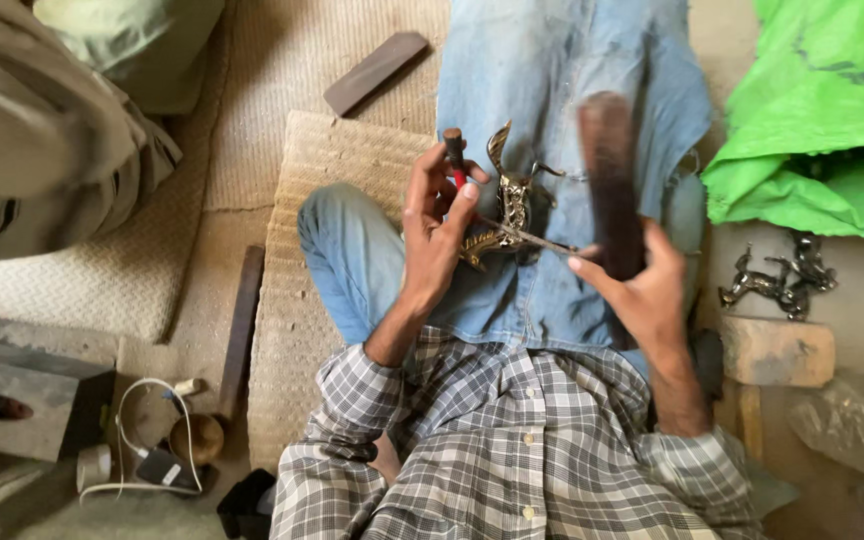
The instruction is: The person sits cross-legged on the floor with a small cast metal horse figurine tied in place with rope, and uses a red-handled punch and a wooden mallet to repeatedly hammer and detail the figurine's surface, repositioning the punch as they work, with other finished figurines lying nearby.
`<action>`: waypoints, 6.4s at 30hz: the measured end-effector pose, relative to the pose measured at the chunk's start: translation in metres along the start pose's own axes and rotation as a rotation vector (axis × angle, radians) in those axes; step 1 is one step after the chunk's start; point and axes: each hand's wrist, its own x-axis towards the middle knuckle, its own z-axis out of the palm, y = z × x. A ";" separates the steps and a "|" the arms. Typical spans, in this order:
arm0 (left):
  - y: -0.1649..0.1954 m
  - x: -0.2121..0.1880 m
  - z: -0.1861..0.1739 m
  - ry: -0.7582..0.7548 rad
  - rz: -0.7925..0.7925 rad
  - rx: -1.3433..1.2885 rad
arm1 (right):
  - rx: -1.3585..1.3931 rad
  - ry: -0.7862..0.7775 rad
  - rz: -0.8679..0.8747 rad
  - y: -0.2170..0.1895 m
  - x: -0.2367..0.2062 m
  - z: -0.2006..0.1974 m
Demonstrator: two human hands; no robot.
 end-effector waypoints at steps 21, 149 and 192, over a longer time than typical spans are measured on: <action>0.040 0.016 -0.007 -0.520 0.288 0.244 | 0.011 0.195 0.085 0.062 -0.086 -0.083; 0.029 0.024 0.001 -0.577 0.379 0.409 | -0.719 -0.493 -0.461 -0.025 0.038 -0.178; 0.027 0.029 0.007 -0.559 0.415 0.412 | -0.779 -0.404 -0.243 -0.042 0.034 -0.162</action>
